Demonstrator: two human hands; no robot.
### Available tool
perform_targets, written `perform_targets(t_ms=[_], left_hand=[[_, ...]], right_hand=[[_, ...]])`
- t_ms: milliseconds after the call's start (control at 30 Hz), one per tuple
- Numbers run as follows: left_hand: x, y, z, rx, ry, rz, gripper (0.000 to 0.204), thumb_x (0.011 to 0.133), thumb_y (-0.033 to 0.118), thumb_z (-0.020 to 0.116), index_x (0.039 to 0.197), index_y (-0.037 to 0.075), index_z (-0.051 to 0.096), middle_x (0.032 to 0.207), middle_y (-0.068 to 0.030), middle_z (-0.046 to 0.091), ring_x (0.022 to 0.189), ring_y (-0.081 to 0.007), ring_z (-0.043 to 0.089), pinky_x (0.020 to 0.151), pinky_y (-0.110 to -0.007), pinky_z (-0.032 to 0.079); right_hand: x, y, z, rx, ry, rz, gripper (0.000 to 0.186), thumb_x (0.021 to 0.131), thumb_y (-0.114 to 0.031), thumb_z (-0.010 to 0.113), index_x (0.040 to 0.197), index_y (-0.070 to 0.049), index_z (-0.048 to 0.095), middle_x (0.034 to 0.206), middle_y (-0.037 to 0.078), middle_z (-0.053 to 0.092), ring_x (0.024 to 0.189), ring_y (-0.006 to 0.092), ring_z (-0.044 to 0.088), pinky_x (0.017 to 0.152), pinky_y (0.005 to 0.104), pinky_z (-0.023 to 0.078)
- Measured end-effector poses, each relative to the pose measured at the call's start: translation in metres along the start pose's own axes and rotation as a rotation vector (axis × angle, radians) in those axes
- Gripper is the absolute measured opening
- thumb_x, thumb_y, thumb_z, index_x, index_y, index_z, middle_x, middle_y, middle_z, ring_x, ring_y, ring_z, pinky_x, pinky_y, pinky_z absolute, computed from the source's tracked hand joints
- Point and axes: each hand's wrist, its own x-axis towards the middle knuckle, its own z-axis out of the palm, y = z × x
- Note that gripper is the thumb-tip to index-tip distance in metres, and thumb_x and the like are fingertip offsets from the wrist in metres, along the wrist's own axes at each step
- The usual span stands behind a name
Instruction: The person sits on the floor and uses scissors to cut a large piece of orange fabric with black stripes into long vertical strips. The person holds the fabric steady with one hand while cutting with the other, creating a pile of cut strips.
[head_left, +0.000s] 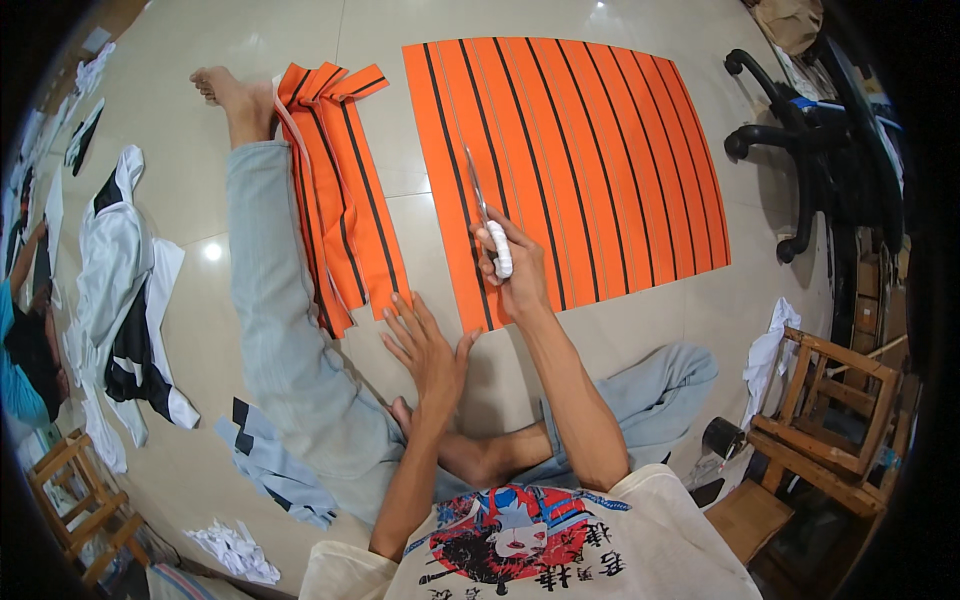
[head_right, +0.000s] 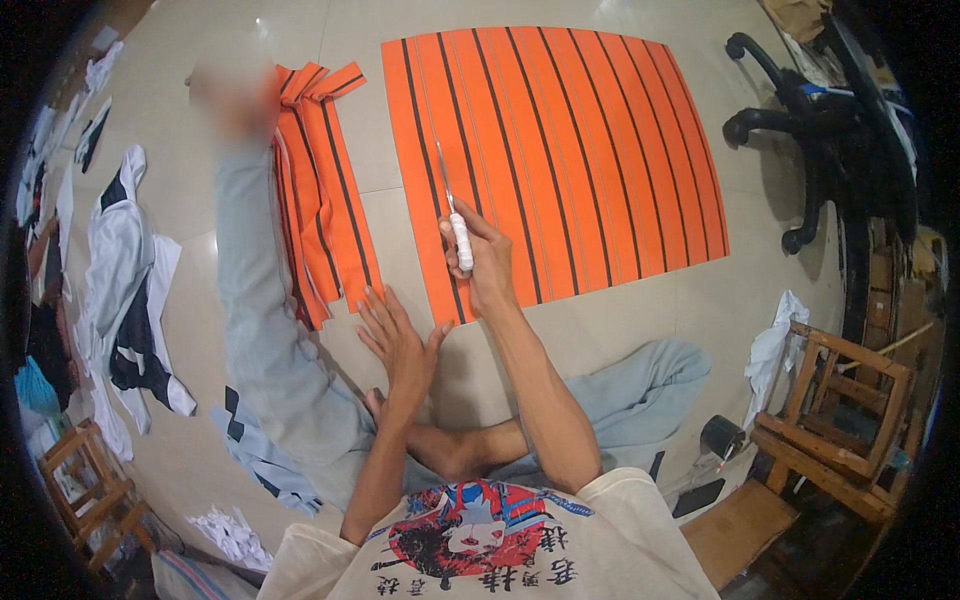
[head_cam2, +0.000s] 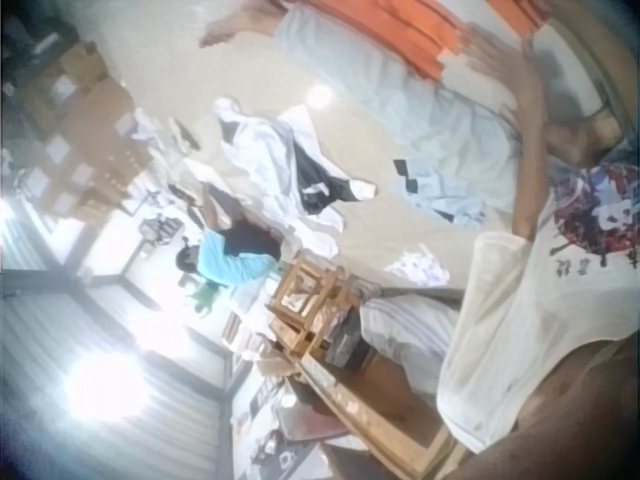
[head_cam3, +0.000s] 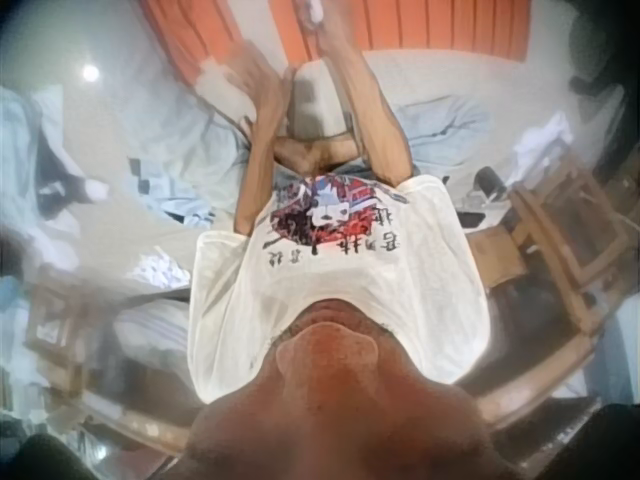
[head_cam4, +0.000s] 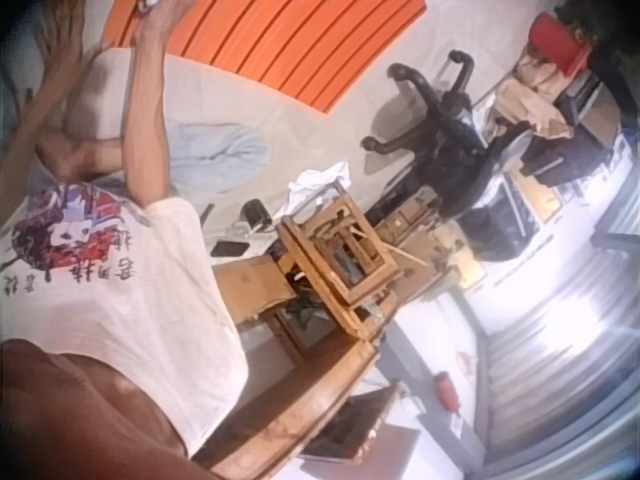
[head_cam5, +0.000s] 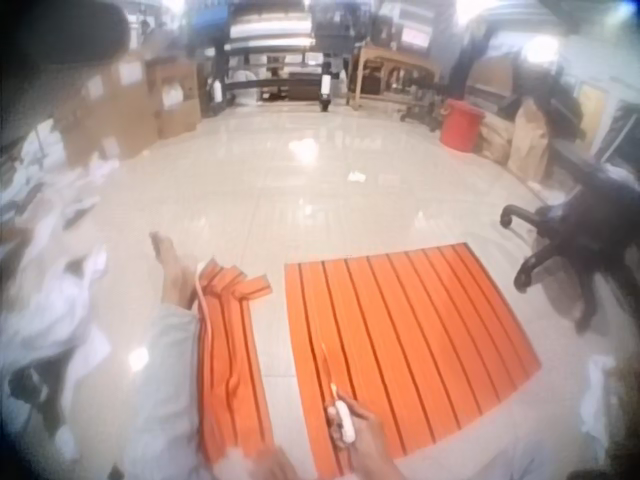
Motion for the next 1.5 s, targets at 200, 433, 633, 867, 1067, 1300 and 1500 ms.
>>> perform_targets(t_ms=[200,433,633,867,1067,1300,1500], left_hand=[[0.008,0.0,0.004,-0.034,0.003,0.02,0.115,0.087,0.056,0.071,0.161,-0.004,0.007,0.168,-0.028,-0.008,0.154,-0.047,-0.011,0.119,-0.066,-0.005],[0.008,-0.003,0.004,-0.03,-0.005,0.023,0.115,0.087,0.057,0.071,0.16,-0.005,0.007,0.168,-0.0283,-0.007,0.154,-0.0473,-0.011,0.119,-0.066,-0.004],[0.009,-0.002,0.005,-0.039,-0.009,0.023,0.115,0.088,0.056,0.071,0.16,-0.005,0.007,0.168,-0.028,-0.007,0.154,-0.0478,-0.011,0.118,-0.068,-0.003],[0.007,-0.004,0.004,-0.026,-0.01,0.041,0.111,0.091,0.057,0.067,0.16,-0.006,0.007,0.167,-0.0282,-0.008,0.154,-0.0475,-0.012,0.118,-0.068,-0.004],[0.009,-0.002,-0.001,-0.029,-0.025,0.036,0.111,0.091,0.055,0.067,0.16,-0.006,0.006,0.167,-0.0286,-0.008,0.154,-0.0477,-0.011,0.118,-0.068,-0.003],[0.009,-0.003,0.002,0.0,-0.005,0.038,0.113,0.089,0.056,0.069,0.16,-0.006,0.005,0.167,-0.0286,-0.007,0.154,-0.0478,-0.01,0.118,-0.069,-0.002],[0.008,-0.006,0.005,0.023,-0.002,0.048,0.113,0.09,0.063,0.063,0.16,-0.005,0.007,0.167,-0.0287,-0.008,0.154,-0.0478,-0.01,0.118,-0.069,-0.001]], right_hand=[[0.019,0.001,0.001,0.014,-0.03,-0.021,0.056,0.089,-0.008,0.076,0.141,0.001,0.056,0.099,0.008,0.071,0.054,0.006,0.055,0.041,0.0179,0.037],[0.024,0.003,0.002,0.002,-0.033,-0.042,0.05,0.093,-0.003,0.062,0.142,0.003,0.055,0.086,0.005,0.067,0.053,0.0058,0.055,0.041,0.0185,0.037],[0.043,-0.006,0.011,-0.006,-0.026,-0.062,0.048,0.094,-0.001,0.053,0.142,0.003,0.055,0.081,0.004,0.066,0.051,0.0056,0.054,0.041,0.0195,0.036],[0.051,-0.008,0.017,-0.022,-0.046,-0.056,0.059,0.089,-0.01,0.075,0.142,0.004,0.053,0.098,0.007,0.071,0.053,0.0051,0.056,0.039,0.017,0.037],[0.055,-0.009,0.013,0.022,-0.086,-0.05,0.058,0.09,-0.01,0.074,0.142,0.006,0.052,0.099,0.008,0.072,0.053,0.0056,0.056,0.039,0.0175,0.037],[0.069,-0.02,0.03,0.027,-0.032,-0.067,0.05,0.091,-0.006,0.071,0.138,0.002,0.059,0.078,0.002,0.065,0.049,0.0059,0.053,0.04,0.02,0.032],[0.08,-0.019,0.034,-0.01,-0.035,-0.073,0.05,0.091,-0.009,0.073,0.138,0.0,0.06,0.073,0.001,0.062,0.05,0.006,0.055,0.04,0.0205,0.033]])
